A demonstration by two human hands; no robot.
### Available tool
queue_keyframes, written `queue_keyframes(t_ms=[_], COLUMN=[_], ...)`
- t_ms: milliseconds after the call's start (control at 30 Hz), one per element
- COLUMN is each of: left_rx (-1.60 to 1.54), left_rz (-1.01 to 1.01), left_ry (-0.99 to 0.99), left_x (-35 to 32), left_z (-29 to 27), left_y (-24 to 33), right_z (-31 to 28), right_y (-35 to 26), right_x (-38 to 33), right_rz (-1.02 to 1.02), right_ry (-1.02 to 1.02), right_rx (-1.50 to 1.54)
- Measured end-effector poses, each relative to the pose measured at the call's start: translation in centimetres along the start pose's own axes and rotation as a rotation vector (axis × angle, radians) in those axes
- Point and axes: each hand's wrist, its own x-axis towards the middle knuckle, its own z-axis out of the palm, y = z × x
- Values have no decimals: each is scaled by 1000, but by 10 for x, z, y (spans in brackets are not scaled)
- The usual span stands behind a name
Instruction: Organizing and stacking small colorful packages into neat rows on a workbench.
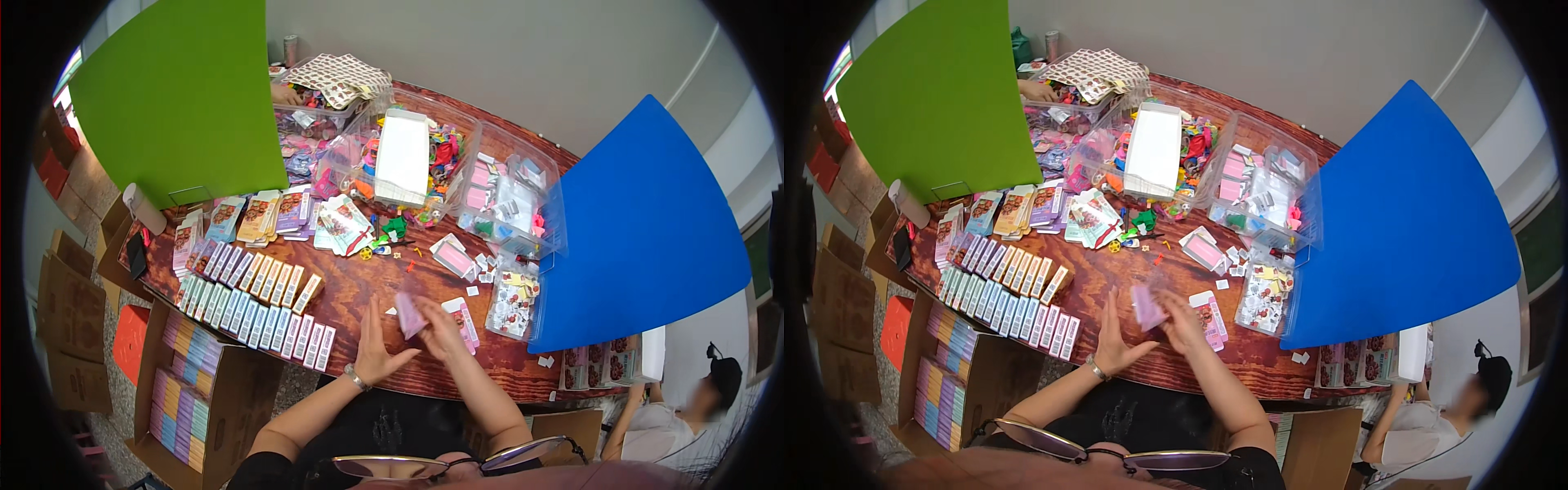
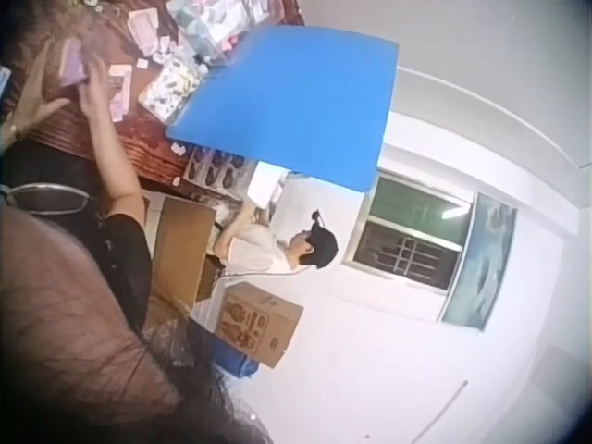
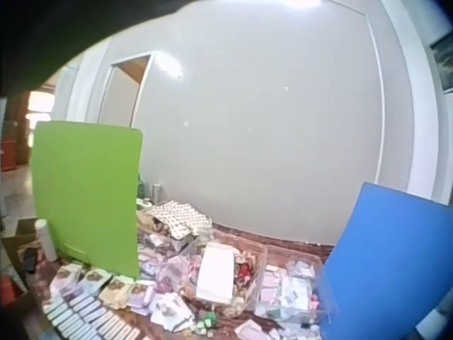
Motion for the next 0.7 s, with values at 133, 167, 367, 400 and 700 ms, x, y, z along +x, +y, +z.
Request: queue_keyframes(t_ms=[133,167,367,400,700], left_rx=[-270,-315,-146,-149,-147], left_rz=[-215,-240,-201,-223,-271], left_ry=[-133,-161,-85,-91,-105], left_x=[6,7,8,4,-7], left_z=[5,4,0,1,2], left_y=[-17,-22,-29,-30,-29], right_z=[5,7,-77,-88,-117], right_y=[20,12,-82,-92,-104], right_x=[1,6,97,107,131], right_rz=[105,105,-648,-613,-546], right_ry=[-190,-192,380,426,510], right_rx=[-137,-139,-1668,-1781,-1704])
